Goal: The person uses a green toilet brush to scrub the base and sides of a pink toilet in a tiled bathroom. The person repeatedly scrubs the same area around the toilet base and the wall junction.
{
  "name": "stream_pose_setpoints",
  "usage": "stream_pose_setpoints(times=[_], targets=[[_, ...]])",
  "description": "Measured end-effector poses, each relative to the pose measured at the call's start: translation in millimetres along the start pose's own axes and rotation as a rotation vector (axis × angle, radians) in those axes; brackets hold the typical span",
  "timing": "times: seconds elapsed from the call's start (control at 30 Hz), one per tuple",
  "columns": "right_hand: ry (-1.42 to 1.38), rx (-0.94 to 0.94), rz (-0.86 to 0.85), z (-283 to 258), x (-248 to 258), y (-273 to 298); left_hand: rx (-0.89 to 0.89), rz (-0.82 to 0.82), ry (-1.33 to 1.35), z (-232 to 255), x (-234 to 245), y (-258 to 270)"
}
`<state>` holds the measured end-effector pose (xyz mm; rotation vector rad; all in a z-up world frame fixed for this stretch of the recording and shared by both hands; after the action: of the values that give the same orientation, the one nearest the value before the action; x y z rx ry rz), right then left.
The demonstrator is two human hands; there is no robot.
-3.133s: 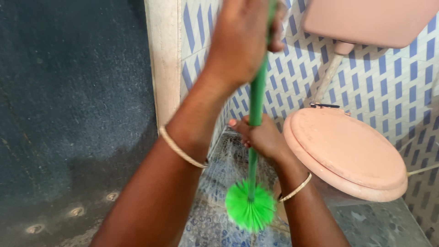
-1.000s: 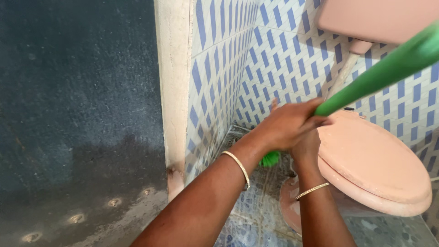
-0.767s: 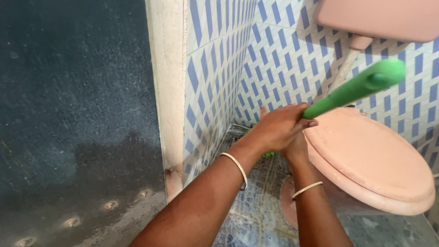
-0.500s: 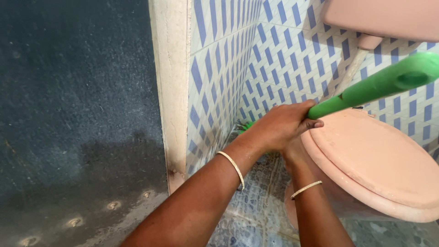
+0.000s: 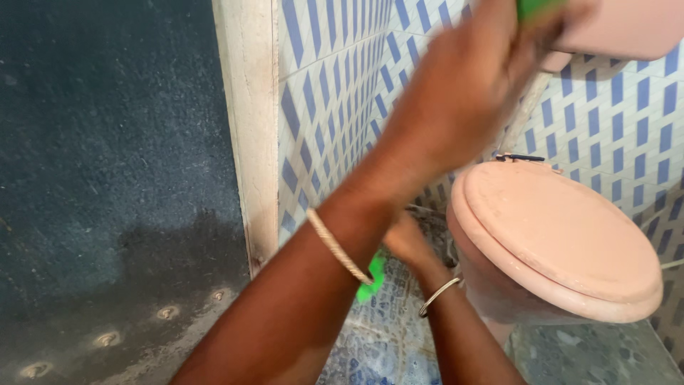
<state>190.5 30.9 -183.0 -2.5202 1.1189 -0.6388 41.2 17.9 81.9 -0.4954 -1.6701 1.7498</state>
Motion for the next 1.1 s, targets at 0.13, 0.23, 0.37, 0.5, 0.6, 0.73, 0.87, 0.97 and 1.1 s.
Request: stream_pose_setpoints(times=[0.13,0.23,0.37,0.5,0.6,0.73,0.87,0.97,1.1], targets=[[-0.173,-0.288,-0.28,4,-60,28,0.001,0.101,-0.286,-1,66,-21],[-0.119,-0.273,-0.44,7,-73,35,0.079,0.12,-0.353,-15,75,-20],[-0.119,-0.206,-0.24,45,-33,20,0.019,0.103,0.06,-10,28,-11],[0.37,-0.064,0.216,75,48,16,0.048,-0.253,0.32,12,-40,21],[0.378,0.009,0.296,78,73,23,0.012,-0.353,0.184,20,-56,34],[0.203,-0.255,0.185,78,56,22,0.099,-0.364,0.227,0,-43,25],[0.029,-0.446,-0.28,38,-15,25,0.09,-0.088,0.29,-15,9,-3],[-0.009,-0.494,-0.411,1,-44,39,-0.047,0.113,0.14,-3,42,-9],[-0.086,-0.32,-0.454,-46,-55,38,-0.046,0.144,0.216,2,40,-7]])
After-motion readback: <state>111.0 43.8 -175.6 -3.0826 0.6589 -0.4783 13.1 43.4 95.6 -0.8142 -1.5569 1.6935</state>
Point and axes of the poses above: each hand's wrist, its own y-axis away from the middle knuckle, its own x-axis out of the back of the hand, z = x × y, the point moved 9 cm from there along -y, towards the middle knuckle, and after that the axes turned 15 degrees about -y, right-handed, at the moved point
